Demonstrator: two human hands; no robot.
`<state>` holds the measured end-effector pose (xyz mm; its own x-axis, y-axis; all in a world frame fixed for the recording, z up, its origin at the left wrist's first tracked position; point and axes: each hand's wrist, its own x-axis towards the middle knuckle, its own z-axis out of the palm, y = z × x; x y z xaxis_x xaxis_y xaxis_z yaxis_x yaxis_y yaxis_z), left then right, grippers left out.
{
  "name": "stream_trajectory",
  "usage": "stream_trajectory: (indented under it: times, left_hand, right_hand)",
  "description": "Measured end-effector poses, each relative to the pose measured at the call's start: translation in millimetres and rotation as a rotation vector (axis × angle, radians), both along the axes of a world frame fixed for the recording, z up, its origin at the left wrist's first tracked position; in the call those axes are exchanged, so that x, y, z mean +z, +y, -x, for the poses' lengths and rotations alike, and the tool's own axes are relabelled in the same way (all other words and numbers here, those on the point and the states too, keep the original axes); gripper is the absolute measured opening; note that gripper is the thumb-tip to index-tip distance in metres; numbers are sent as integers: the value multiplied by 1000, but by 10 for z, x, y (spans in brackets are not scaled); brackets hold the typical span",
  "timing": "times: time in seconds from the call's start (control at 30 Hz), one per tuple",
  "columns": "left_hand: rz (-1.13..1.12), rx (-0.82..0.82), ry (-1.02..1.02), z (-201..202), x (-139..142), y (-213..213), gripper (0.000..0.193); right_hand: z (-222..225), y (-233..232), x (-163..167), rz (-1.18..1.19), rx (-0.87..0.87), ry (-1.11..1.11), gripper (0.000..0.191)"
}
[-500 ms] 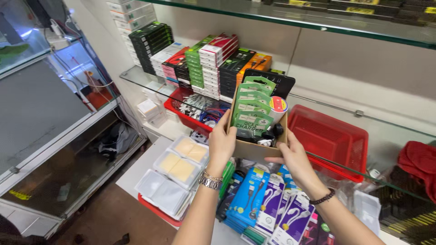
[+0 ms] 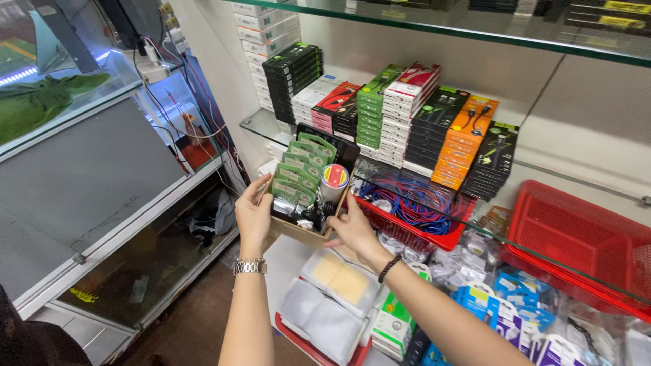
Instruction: The person wipes packaged phone accessories with a red cloth and stacks them on a glass display shelf. They move a cardboard box aside, wipe each package, place wiped packages on the shelf, and rearrange stacked boxes and trays on the shelf.
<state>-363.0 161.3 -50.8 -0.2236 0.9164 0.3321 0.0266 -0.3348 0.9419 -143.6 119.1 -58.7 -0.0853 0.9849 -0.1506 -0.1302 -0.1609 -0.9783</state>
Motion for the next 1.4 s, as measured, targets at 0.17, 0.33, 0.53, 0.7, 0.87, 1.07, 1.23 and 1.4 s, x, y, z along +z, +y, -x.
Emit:
stream_trajectory:
  times: [0.17, 0.33, 0.53, 0.7, 0.87, 1.07, 1.23, 1.4]
  left_hand:
    - [173, 62, 129, 496, -371, 244, 42]
    - [363, 72, 57, 601, -934, 399, 45]
    - [512, -45, -53, 641, -1250, 488, 47]
    - [717, -80, -204, 618, -1248, 340, 53]
    - [814, -26, 12, 572, -1288, 454, 46]
    - [516, 335, 377, 337, -1284, 449, 39]
    - [-14, 602, 470, -284, -1028, 234, 45]
    - [-244, 60, 422, -1410, -759, -167, 30]
  right_hand:
    - [638, 316, -659, 32, -8, -36, 100]
    - [815, 352, -1149, 137, -24, 12, 97]
    - [362, 366, -1373, 78, 157, -352, 36]
    - [44, 282, -1465, -165, 40, -566, 23]
    - [-234, 350, -1518, -92, 5, -445, 21]
    - [-476, 279, -1433, -70, -21, -482, 22]
    - [-720, 66, -1310, -95, -71, -386, 21]
    - [-1172, -254, -1199, -35, -144, -344, 21]
